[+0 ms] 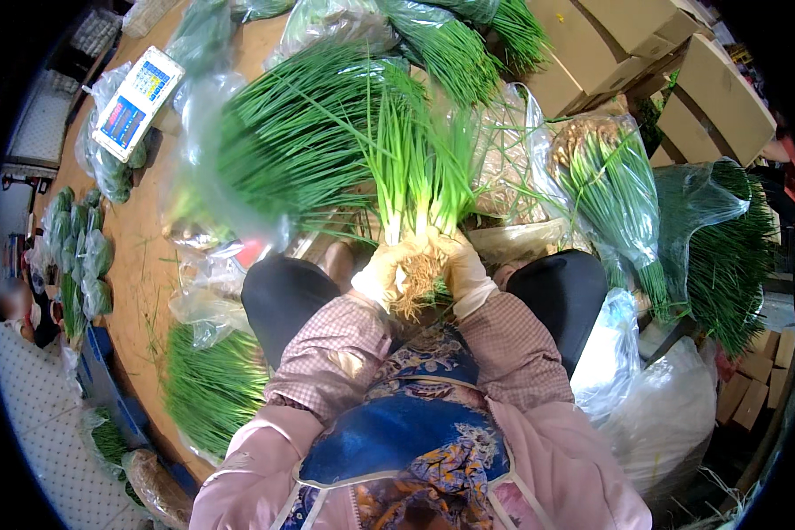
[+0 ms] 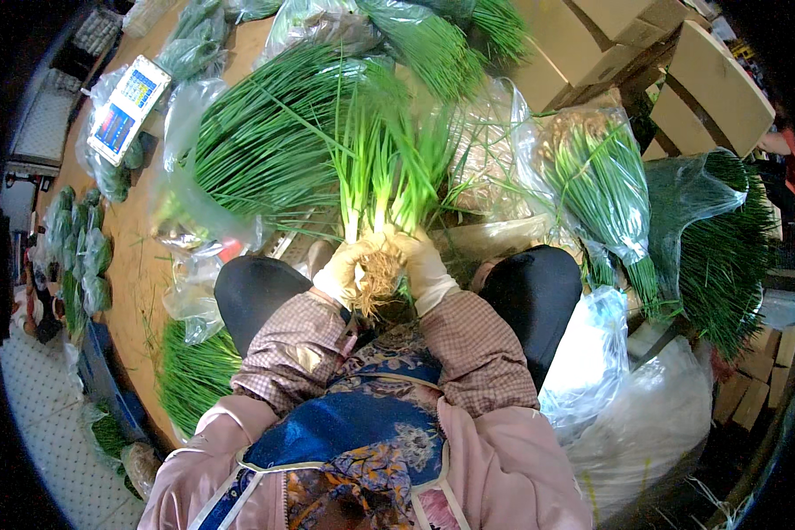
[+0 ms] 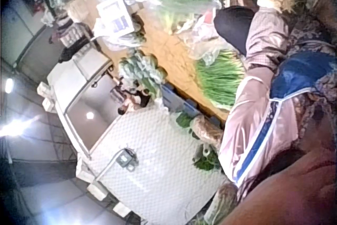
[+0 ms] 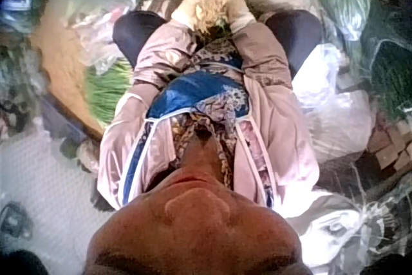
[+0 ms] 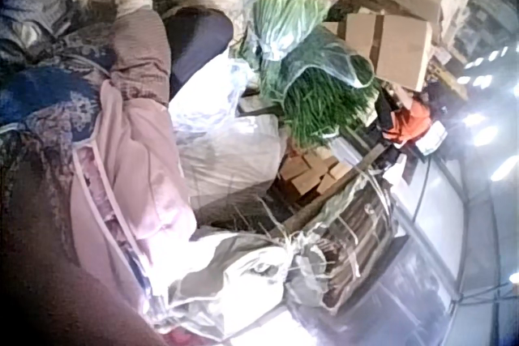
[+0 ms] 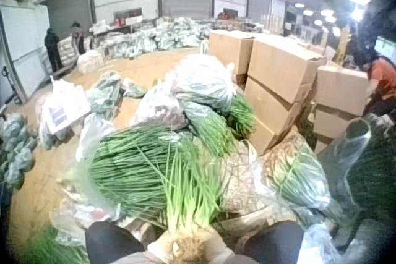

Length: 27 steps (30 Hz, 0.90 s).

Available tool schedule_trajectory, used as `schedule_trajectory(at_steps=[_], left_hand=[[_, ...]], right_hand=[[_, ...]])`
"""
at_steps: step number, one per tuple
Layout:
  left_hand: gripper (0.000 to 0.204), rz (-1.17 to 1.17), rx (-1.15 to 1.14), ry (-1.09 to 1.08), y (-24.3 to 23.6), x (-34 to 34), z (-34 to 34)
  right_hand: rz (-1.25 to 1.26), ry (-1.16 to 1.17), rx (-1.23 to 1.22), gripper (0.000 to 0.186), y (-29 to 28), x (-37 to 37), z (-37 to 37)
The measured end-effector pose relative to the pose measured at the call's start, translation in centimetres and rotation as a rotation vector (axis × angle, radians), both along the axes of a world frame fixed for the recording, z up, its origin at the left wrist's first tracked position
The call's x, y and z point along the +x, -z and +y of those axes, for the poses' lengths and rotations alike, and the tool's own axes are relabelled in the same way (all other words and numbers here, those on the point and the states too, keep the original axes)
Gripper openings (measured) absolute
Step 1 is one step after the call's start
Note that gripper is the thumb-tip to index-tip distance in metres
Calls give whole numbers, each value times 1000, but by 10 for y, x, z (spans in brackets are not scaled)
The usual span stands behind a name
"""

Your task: The person sorts and bags bundles of green onions by hand while seated in a large warehouse. They pick up bunches from the floor, remove outer layers or debris, and place the bundles into clear plastic bags before moving them aside.

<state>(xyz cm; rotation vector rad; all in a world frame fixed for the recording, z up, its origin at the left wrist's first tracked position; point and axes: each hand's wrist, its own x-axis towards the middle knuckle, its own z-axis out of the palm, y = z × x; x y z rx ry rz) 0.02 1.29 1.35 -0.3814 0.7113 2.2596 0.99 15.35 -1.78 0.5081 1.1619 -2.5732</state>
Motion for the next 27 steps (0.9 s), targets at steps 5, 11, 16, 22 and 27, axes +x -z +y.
schedule_trajectory(at_steps=[5,11,16,22,27], left_hand=[[30,4,30,-50,-27,13,-3],[26,46,-22,-109,-25,19,-7],[39,43,-87,-113,-32,15,-10],[55,188,-259,-127,-23,18,-8],[49,200,-141,-129,-20,16,-4]], right_hand=[[77,-12,-147,35,-14,7,-5],[237,-169,0,37,-27,13,-4],[205,-524,614,37,-54,10,44],[576,-290,1613,40,-119,-12,16],[686,-551,1590,32,-125,-47,-9]])
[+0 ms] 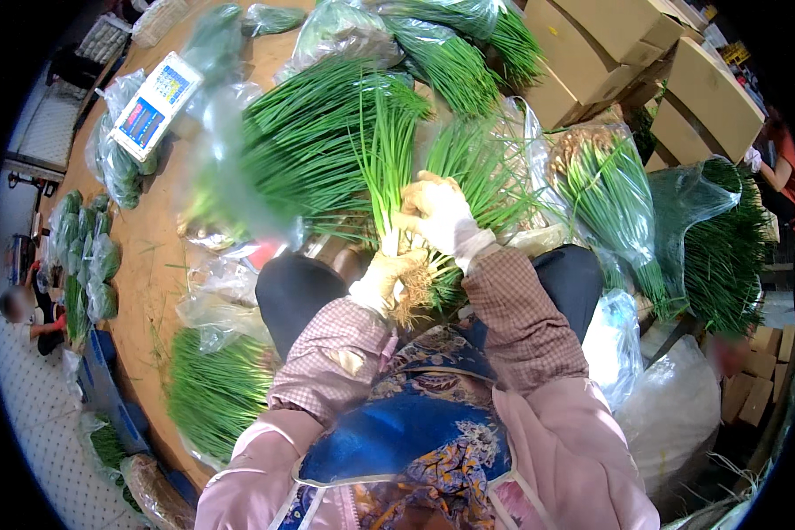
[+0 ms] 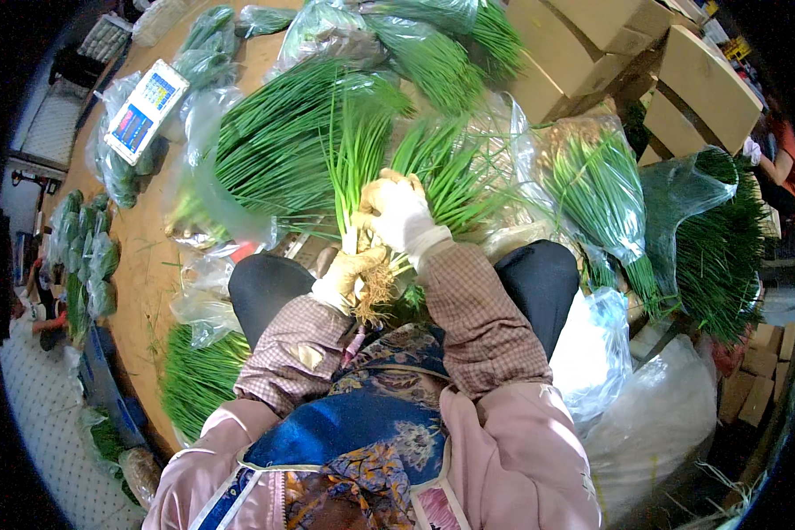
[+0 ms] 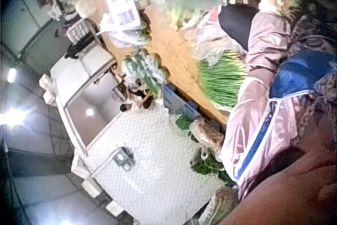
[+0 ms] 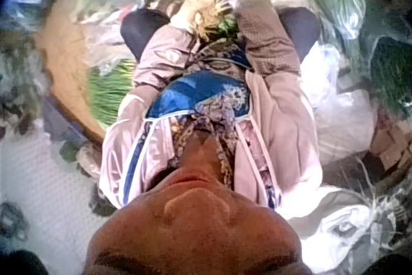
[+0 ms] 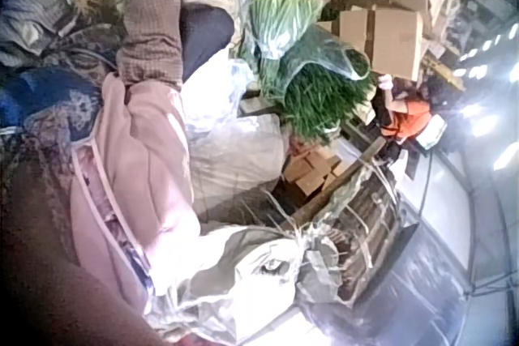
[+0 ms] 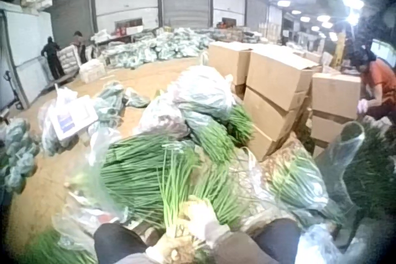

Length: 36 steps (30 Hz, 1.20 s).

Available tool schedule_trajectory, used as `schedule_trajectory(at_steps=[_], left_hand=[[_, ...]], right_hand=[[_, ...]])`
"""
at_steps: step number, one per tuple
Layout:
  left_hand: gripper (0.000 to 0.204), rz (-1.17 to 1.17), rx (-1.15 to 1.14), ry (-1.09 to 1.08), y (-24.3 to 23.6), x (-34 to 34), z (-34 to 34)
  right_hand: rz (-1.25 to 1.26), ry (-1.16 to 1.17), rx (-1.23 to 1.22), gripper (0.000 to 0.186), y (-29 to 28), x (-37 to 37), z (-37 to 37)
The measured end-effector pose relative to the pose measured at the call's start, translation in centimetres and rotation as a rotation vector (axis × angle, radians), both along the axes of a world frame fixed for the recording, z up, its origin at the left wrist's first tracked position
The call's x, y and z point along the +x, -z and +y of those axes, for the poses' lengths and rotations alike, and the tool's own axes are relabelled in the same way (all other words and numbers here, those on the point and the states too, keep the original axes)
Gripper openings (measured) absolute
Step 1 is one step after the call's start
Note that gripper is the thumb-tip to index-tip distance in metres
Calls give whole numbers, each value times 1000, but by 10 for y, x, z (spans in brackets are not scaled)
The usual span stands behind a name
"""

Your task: The person sorts and bags bundles of green onions by hand while seated in a large warehouse. They pick up bunches from the floor, remove outer layers or debris, and place the bundles into clear plastic bags before moving them aside.

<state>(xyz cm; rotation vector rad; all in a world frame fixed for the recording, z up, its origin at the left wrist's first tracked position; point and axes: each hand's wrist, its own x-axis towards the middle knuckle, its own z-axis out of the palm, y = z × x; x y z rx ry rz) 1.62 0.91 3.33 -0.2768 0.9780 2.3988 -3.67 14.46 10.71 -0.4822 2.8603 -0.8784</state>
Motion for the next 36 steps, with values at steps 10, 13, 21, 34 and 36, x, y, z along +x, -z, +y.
schedule_trajectory(at_steps=[10,13,21,34,36], left_hand=[[42,-104,-39,-52,-3,1,-16],[36,-117,74,-21,-13,2,-13],[36,-99,179,-12,-1,2,-12],[36,-178,272,20,-12,-6,-1],[34,-197,243,-18,0,-3,-21]], right_hand=[[545,348,-213,18,16,4,88],[554,265,-27,29,33,9,91],[124,181,-219,36,50,21,14],[598,280,31,16,76,9,6],[-170,269,741,30,19,-30,18]])
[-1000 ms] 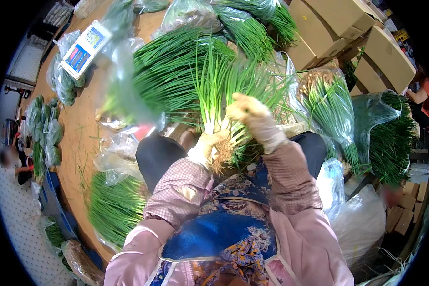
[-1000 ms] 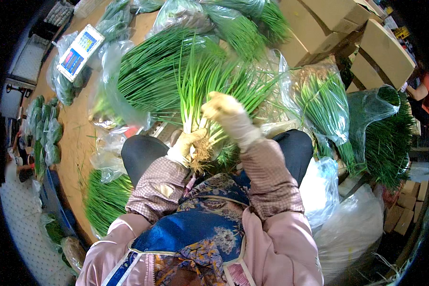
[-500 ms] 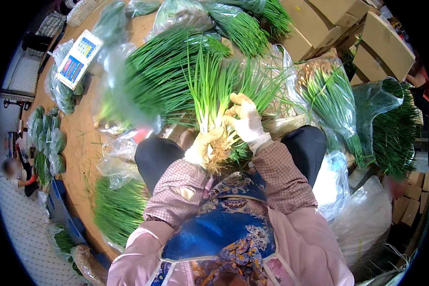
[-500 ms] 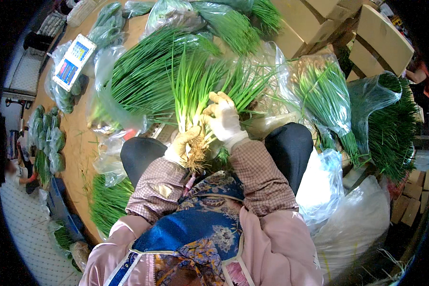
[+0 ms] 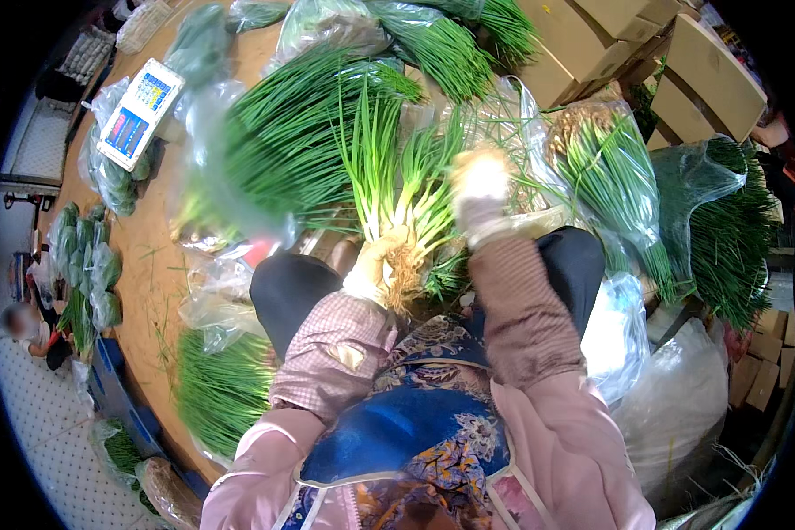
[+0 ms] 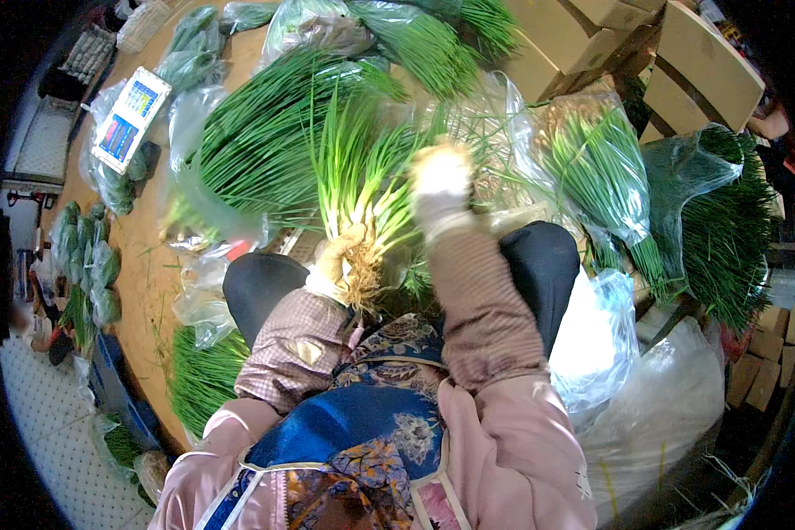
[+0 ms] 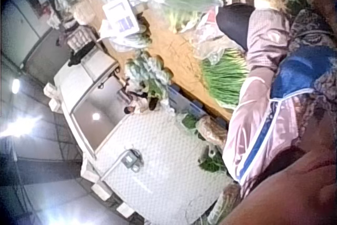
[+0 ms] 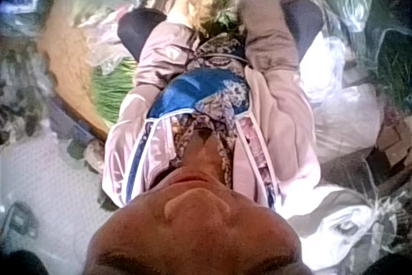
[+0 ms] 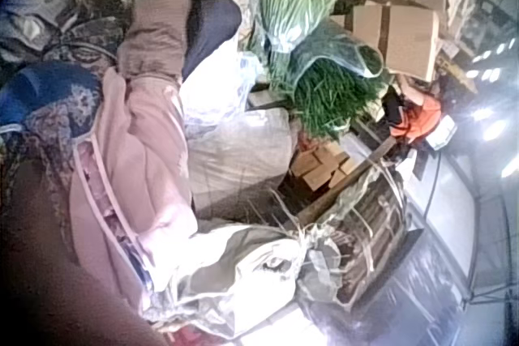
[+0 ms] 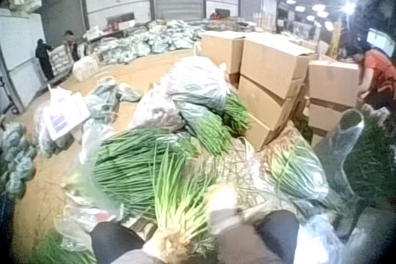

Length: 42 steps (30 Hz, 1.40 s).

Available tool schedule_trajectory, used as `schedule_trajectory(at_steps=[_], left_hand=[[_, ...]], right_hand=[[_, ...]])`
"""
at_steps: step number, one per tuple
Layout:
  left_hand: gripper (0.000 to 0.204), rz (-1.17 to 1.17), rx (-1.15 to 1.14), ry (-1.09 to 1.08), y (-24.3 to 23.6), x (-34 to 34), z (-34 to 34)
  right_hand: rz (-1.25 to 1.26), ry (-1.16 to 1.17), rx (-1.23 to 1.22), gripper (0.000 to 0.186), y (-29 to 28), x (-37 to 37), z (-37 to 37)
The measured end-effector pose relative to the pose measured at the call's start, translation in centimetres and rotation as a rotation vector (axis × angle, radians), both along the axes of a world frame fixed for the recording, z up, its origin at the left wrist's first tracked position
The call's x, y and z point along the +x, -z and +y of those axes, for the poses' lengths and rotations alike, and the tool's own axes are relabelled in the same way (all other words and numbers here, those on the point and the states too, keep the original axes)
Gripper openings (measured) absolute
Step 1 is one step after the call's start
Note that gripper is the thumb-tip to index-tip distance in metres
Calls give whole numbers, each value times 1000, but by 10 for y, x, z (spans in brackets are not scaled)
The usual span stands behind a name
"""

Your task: The person sorts and bags bundles of green onions by hand while seated in a large warehouse. They pick up bunches from the floor, remove outer layers or debris, and place the bundles into clear plastic bags before moving them aside.

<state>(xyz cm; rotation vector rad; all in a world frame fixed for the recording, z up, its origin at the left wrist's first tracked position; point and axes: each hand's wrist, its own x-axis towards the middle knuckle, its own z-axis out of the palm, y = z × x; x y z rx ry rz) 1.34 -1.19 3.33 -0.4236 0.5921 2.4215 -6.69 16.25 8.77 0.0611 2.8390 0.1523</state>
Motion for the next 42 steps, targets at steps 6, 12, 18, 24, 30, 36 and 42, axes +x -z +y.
schedule_trajectory(at_steps=[6,12,18,24,30,36,42], left_hand=[[35,-91,238,-30,-12,-4,2],[36,-40,121,-153,-14,-9,2],[38,-57,142,-155,-13,-9,0],[36,-97,129,-188,-12,-14,14],[33,24,-84,-33,-16,-2,5],[41,666,-1246,539,-7,-15,22],[51,1400,-2042,541,-6,4,65]], right_hand=[[1130,284,26,13,-7,-2,170],[647,655,-512,18,-9,14,174],[913,953,-767,26,18,14,200],[756,585,-797,47,68,31,221],[-523,539,-1691,67,38,77,26],[-284,624,-2240,60,81,79,-17],[-163,930,-2432,31,77,87,-14]])
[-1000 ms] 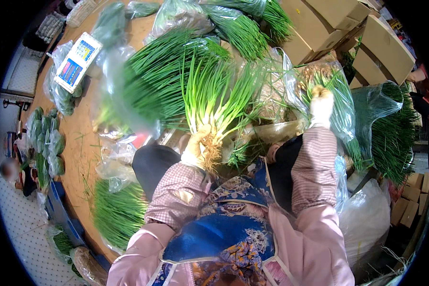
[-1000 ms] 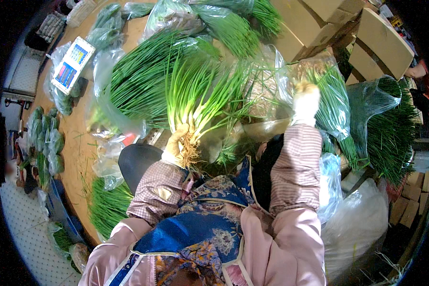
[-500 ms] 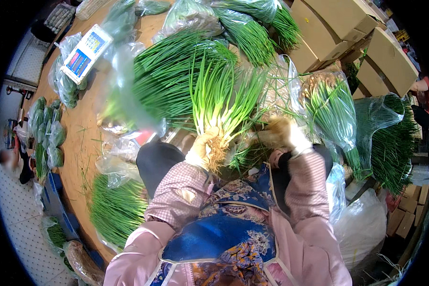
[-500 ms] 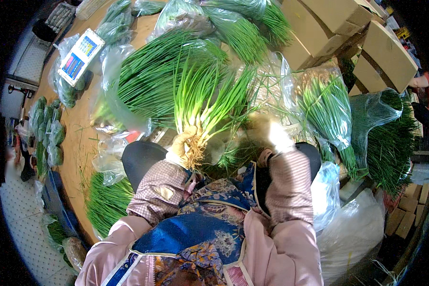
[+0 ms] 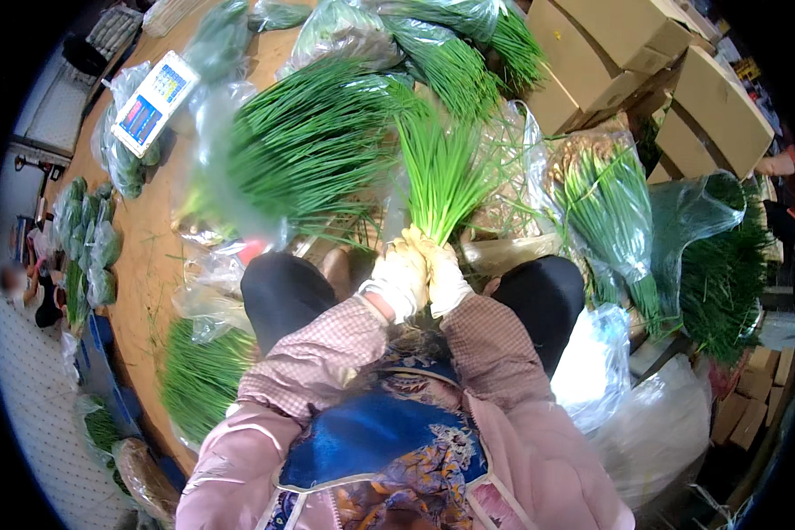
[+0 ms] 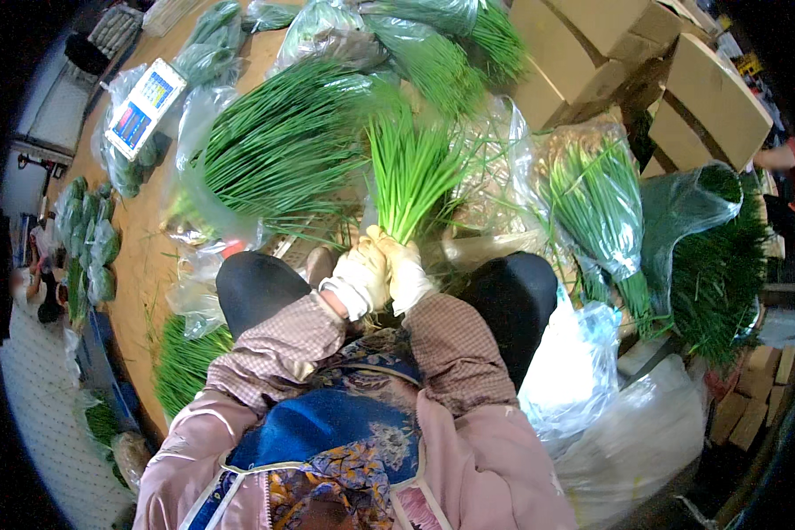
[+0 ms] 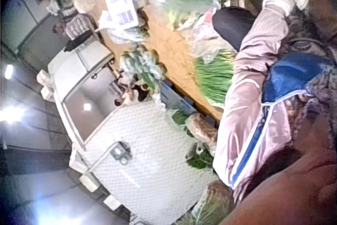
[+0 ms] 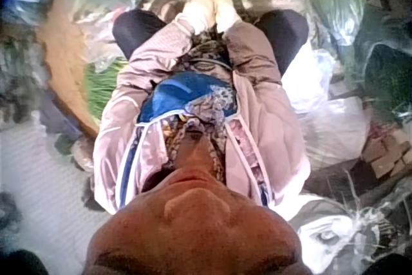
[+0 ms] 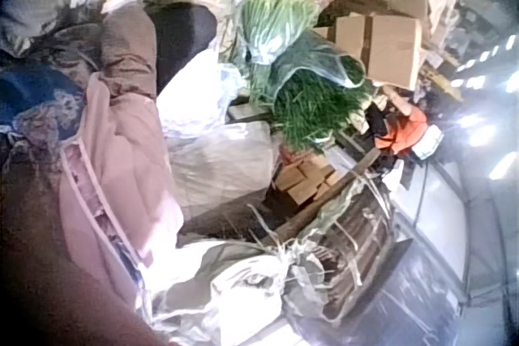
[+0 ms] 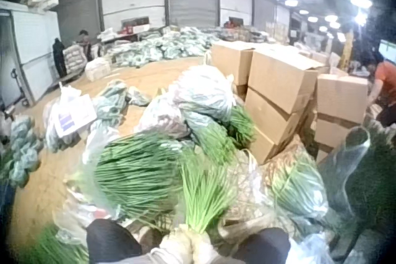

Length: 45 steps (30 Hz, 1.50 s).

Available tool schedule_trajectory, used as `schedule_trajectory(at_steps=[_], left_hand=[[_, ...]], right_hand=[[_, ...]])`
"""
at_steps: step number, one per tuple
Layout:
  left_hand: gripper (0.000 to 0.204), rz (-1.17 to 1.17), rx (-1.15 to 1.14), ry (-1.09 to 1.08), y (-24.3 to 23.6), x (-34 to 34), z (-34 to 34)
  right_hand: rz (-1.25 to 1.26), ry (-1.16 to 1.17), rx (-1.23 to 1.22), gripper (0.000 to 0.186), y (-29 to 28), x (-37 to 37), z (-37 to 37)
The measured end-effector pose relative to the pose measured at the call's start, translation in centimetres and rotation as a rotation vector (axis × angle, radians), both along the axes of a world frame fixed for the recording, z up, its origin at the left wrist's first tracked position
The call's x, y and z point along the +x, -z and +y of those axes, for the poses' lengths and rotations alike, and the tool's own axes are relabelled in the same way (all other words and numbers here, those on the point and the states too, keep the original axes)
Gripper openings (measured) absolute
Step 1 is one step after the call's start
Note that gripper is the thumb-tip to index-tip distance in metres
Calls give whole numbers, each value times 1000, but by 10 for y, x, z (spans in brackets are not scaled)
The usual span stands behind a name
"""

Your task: The person sorts and bags bundles of green onions by hand while seated in a large warehouse. They pick up bunches from the floor, remove outer layers or debris, and place the bundles into clear plastic bags before moving them aside.

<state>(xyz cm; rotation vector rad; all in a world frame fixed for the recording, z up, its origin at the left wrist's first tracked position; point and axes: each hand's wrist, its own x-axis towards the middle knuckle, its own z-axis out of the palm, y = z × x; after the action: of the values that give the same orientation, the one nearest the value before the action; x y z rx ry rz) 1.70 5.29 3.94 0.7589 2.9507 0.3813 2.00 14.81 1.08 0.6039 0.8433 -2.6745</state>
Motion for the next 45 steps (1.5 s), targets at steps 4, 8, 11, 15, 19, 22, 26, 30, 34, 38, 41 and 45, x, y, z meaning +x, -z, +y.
schedule_trajectory(at_steps=[4,8,11,15,19,22,26,30,34,38,41,45], left_hand=[[67,-584,348,-89,-53,-23,-22],[68,-972,647,-397,-59,-59,-28],[74,-1104,827,-232,-66,-57,3],[68,-936,760,-93,-20,-54,3],[63,-1087,570,-24,-55,-50,5],[57,-1289,829,-146,-50,-45,-14],[39,-1224,1140,-387,-14,-40,-21],[37,-1244,1316,-456,12,-32,-26],[37,-1390,1690,-530,-15,-16,-18],[35,-1379,1610,-488,1,-22,-28],[34,-1434,1767,-590,-13,-15,-20],[35,-1622,1779,-414,9,-7,-31]], right_hand=[[23,-56,-59,28,-46,-2,18],[150,-208,-268,39,-46,1,32],[371,17,10,46,-49,2,26],[182,-57,-348,60,-48,-4,27],[86,-106,-349,58,-27,-6,41],[120,-64,55,56,-24,-6,35],[60,-161,518,47,-7,-22,33],[79,-147,105,32,-8,-11,25],[92,-238,-279,31,-39,-17,37],[150,-141,-230,36,-38,-18,34],[175,-192,-215,32,-29,-20,35],[86,-121,255,24,-19,-21,14]])
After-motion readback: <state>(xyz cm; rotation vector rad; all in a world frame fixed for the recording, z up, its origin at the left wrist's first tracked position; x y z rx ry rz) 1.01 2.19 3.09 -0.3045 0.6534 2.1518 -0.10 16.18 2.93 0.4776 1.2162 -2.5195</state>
